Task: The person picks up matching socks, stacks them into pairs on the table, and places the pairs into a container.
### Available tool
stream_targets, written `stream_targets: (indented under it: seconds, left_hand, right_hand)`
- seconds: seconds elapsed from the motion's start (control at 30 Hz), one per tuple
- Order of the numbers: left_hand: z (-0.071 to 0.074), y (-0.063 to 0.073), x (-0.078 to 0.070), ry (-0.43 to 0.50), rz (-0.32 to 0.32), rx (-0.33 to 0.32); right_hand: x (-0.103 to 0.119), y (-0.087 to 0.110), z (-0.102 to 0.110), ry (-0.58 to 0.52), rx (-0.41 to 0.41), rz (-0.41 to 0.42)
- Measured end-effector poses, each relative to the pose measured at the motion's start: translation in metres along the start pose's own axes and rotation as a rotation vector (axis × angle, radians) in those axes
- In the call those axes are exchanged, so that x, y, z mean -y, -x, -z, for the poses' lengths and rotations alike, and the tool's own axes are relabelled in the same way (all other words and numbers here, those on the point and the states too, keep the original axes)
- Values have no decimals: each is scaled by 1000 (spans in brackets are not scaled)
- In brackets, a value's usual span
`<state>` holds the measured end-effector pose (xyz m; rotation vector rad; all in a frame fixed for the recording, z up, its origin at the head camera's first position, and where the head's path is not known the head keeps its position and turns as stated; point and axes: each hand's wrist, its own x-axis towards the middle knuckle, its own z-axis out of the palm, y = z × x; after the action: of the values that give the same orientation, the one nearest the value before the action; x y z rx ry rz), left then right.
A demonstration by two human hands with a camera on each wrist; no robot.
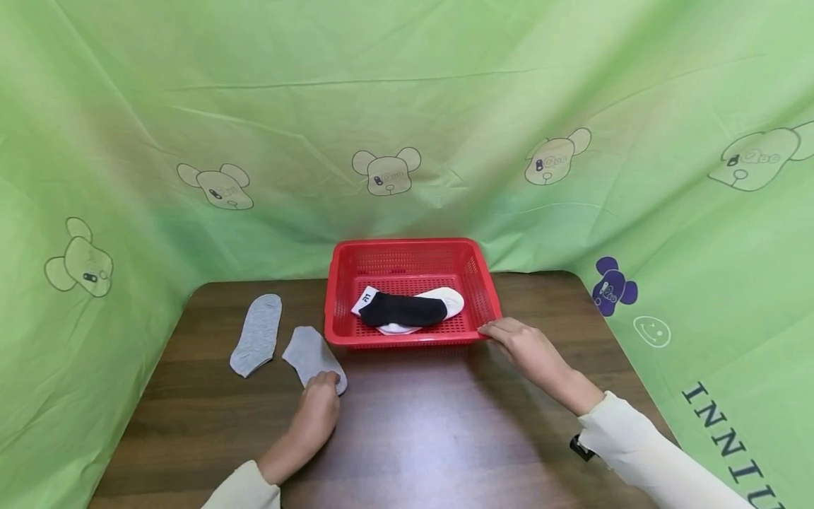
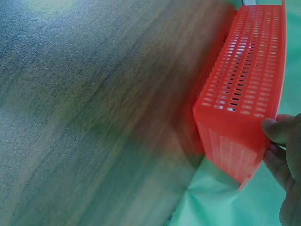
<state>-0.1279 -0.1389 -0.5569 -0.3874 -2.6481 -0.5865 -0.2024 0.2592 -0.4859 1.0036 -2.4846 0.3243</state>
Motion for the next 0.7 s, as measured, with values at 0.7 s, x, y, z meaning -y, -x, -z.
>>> stream_targets:
  seconds: [0.7]
  left_hand:
    - [-13,-2,-66,564,295,324]
  right_hand:
    - [1,1,-2,3,-9,-6]
